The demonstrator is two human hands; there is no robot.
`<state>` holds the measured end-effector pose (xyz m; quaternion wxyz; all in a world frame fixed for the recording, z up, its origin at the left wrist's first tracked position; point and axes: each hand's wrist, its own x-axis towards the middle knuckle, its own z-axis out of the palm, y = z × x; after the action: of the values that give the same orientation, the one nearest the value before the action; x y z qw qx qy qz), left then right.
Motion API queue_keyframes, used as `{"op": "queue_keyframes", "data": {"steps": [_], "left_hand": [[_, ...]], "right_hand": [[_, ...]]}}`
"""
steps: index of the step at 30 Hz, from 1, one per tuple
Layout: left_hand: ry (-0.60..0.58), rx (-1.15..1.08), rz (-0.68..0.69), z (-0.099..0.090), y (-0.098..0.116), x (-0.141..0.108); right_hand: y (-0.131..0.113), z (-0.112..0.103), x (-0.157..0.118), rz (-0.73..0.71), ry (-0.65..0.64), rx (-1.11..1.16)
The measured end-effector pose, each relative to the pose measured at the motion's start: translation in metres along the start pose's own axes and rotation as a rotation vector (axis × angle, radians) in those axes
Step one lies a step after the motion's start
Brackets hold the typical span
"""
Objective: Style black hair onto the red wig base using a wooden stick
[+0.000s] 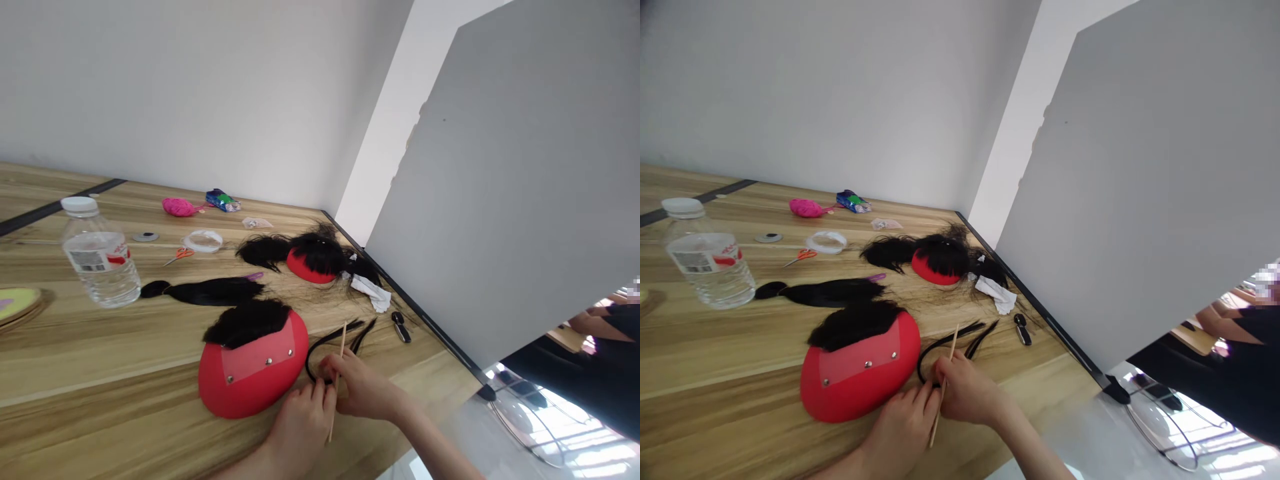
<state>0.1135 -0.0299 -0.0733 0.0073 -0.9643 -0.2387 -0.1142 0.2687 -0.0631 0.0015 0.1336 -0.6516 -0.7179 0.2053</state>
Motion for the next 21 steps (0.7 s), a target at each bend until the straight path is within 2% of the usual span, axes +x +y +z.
{"op": "queue_keyframes", "data": {"steps": [3, 7, 16, 21], "left_hand": [[0.002, -0.004, 0.019, -0.003, -0.001, -0.001], [0.006, 0.000, 0.044, -0.005, 0.001, -0.003], [-0.007, -0.008, -0.039, 0.017, -0.002, 0.006], [-0.020, -0.029, -0.084, 0.014, -0.004, 0.011]], "right_hand": [[0.004, 0.013, 0.007, -0.042, 0.024, -0.060], [0.014, 0.019, 0.011, -0.008, 0.027, -0.092], [0.020, 0.008, -0.007, 0.011, 0.012, -0.042], [0.021, -0.005, -0.024, 0.073, -0.022, 0.018]]}}
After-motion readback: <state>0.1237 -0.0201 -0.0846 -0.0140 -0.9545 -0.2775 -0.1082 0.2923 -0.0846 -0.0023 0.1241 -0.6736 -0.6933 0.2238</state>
